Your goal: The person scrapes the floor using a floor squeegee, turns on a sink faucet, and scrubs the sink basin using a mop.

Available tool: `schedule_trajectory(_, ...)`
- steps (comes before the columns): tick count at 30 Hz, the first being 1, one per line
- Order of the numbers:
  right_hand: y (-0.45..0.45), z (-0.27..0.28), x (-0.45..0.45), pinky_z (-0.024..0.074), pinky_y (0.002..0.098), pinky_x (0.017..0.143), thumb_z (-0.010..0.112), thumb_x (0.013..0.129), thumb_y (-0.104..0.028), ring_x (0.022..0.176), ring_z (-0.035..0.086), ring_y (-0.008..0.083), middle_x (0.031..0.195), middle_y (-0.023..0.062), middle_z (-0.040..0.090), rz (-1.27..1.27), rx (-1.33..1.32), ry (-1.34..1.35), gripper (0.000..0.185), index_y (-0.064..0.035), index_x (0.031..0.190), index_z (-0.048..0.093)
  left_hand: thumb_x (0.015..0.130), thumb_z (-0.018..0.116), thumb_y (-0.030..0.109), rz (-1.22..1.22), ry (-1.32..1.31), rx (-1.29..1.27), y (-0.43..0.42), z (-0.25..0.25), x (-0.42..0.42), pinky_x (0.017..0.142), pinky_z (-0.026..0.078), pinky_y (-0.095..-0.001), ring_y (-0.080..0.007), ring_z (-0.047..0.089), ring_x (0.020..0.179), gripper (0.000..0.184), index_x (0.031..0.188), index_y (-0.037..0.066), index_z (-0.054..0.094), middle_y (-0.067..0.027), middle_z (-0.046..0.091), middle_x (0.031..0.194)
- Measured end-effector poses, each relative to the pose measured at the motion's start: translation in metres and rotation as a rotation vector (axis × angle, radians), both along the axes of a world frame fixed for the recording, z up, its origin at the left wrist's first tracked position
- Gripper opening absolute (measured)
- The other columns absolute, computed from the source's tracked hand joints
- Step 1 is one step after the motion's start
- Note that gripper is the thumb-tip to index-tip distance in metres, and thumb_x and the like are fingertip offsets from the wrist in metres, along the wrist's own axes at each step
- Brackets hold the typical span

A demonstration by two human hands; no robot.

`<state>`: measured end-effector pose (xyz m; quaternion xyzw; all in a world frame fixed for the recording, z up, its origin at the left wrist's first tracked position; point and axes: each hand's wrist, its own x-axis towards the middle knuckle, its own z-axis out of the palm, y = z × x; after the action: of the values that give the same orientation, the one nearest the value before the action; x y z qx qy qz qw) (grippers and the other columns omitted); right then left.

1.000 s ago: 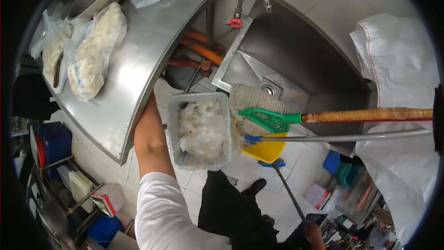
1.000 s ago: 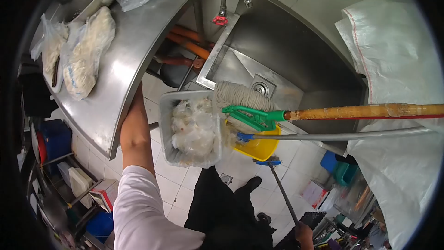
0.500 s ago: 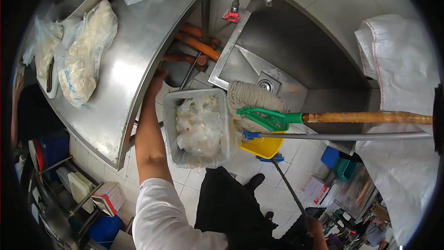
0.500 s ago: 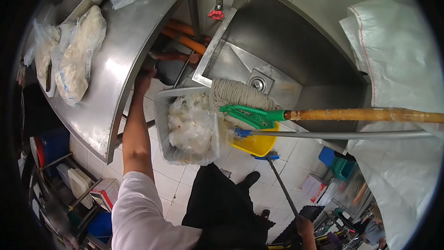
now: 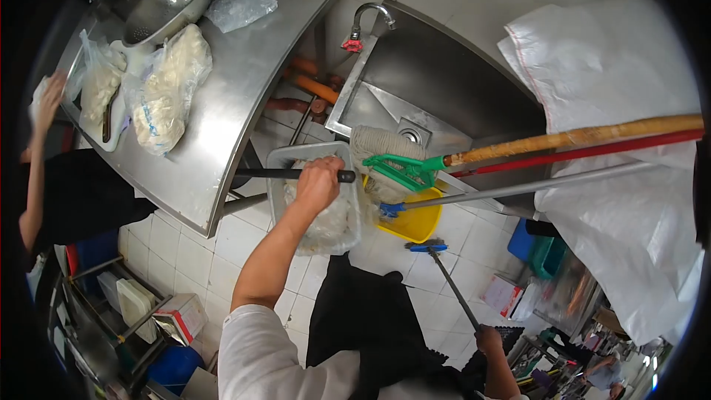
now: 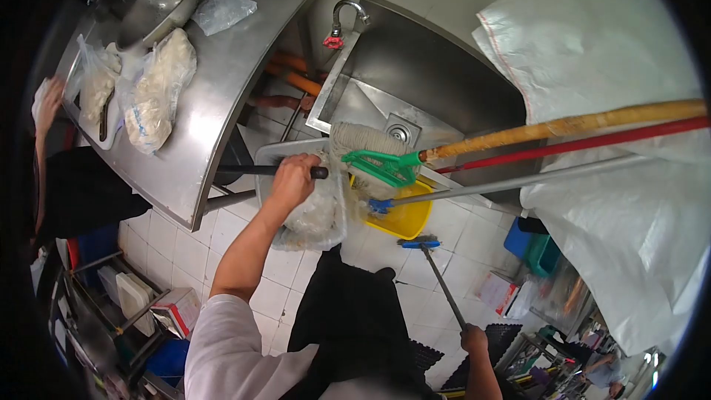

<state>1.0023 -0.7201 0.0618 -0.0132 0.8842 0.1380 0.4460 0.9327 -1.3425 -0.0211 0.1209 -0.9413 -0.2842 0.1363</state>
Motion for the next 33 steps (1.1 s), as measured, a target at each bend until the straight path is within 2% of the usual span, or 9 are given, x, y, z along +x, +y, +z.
schedule_trajectory(4,0.014,-0.005,0.007,0.0505,0.0482,0.082,0.058,0.084,-0.025,0.093,0.063,0.0402,0.095,0.0207,0.066,-0.022,-0.015,-0.009,0.025,-0.0058,0.099,0.063,0.070,0.058,-0.001,-0.055,0.072,-0.011,0.035,0.065,0.007,0.071,0.046,-0.0435,-0.0330,0.061,0.078,0.014,0.081,0.007,0.062,-0.0118,0.060,0.075)
schedule_trajectory(9,0.064,-0.031,0.018,0.0544,0.0446,0.065,0.056,0.082,-0.021,0.061,0.065,0.0355,0.071,0.0196,0.065,-0.023,-0.151,0.086,0.019,-0.0036,0.085,0.063,0.070,0.059,0.002,-0.209,0.190,-0.085,0.072,0.122,0.009,0.069,0.045,-0.0411,-0.0312,0.061,0.075,0.010,0.077,0.007,0.060,-0.0104,0.060,0.074)
schedule_trajectory(10,0.069,-0.032,0.021,0.0544,0.0446,0.065,0.056,0.082,-0.021,0.061,0.065,0.0355,0.071,0.0196,0.065,-0.029,-0.162,0.088,0.019,-0.0036,0.085,0.063,0.070,0.059,0.002,-0.215,0.191,-0.097,0.082,0.133,0.010,0.069,0.045,-0.0411,-0.0312,0.061,0.075,0.010,0.077,0.007,0.060,-0.0104,0.060,0.074)
schedule_trajectory(12,0.072,-0.034,0.020,0.0507,0.0464,0.082,0.062,0.082,-0.027,0.091,0.064,0.0383,0.093,0.0200,0.066,-0.077,-0.107,0.015,0.025,-0.0034,0.092,0.065,0.069,0.059,0.002,-0.321,0.212,-0.169,0.103,0.152,0.009,0.067,0.046,-0.0398,-0.0308,0.061,0.073,0.008,0.076,0.006,0.058,-0.0105,0.059,0.071)
schedule_trajectory(19,0.095,-0.046,0.043,0.0512,0.0464,0.081,0.063,0.082,-0.025,0.089,0.064,0.0384,0.091,0.0207,0.066,-0.329,-0.197,0.024,0.023,-0.0033,0.090,0.065,0.063,0.062,0.000,-0.506,0.076,-0.162,0.191,0.215,0.017,0.069,0.050,-0.0444,-0.0346,0.063,0.076,0.019,0.081,0.005,0.060,-0.0126,0.062,0.076)
schedule_trajectory(21,0.120,-0.078,0.060,0.0534,0.0443,0.059,0.061,0.084,-0.020,0.060,0.066,0.0306,0.070,0.0167,0.065,-0.135,-0.312,0.153,0.019,-0.0021,0.087,0.064,0.065,0.061,-0.001,-0.557,-0.019,-0.132,0.219,0.228,0.023,0.070,0.050,-0.0463,-0.0366,0.063,0.078,0.022,0.086,0.005,0.061,-0.0147,0.063,0.078)
schedule_trajectory(25,0.130,-0.099,0.069,0.0502,0.0476,0.080,0.061,0.085,-0.027,0.089,0.064,0.0372,0.091,0.0186,0.067,-0.043,-0.277,0.195,0.023,-0.0059,0.091,0.065,0.066,0.063,0.002,-0.536,-0.184,-0.127,0.251,0.260,0.032,0.070,0.051,-0.0468,-0.0380,0.064,0.081,0.029,0.094,0.007,0.064,-0.0187,0.066,0.084)
schedule_trajectory(31,0.135,-0.096,0.070,0.0523,0.0453,0.083,0.053,0.083,-0.015,0.095,0.064,0.0361,0.098,0.0179,0.067,-0.074,-0.303,0.202,0.021,-0.0066,0.100,0.063,0.071,0.066,-0.002,-0.501,0.031,0.088,0.296,0.327,0.044,0.065,0.051,-0.0406,-0.0402,0.065,0.075,0.030,0.100,0.006,0.062,-0.0214,0.065,0.079)
schedule_trajectory(33,0.137,-0.089,0.071,0.0523,0.0460,0.081,0.051,0.083,-0.010,0.095,0.064,0.0360,0.098,0.0178,0.067,-0.117,-0.333,0.224,0.024,-0.0083,0.104,0.062,0.079,0.065,0.001,-0.408,0.001,0.149,0.307,0.358,0.054,0.067,0.051,-0.0332,-0.0291,0.069,0.073,0.017,0.096,0.005,0.062,-0.0167,0.065,0.080)
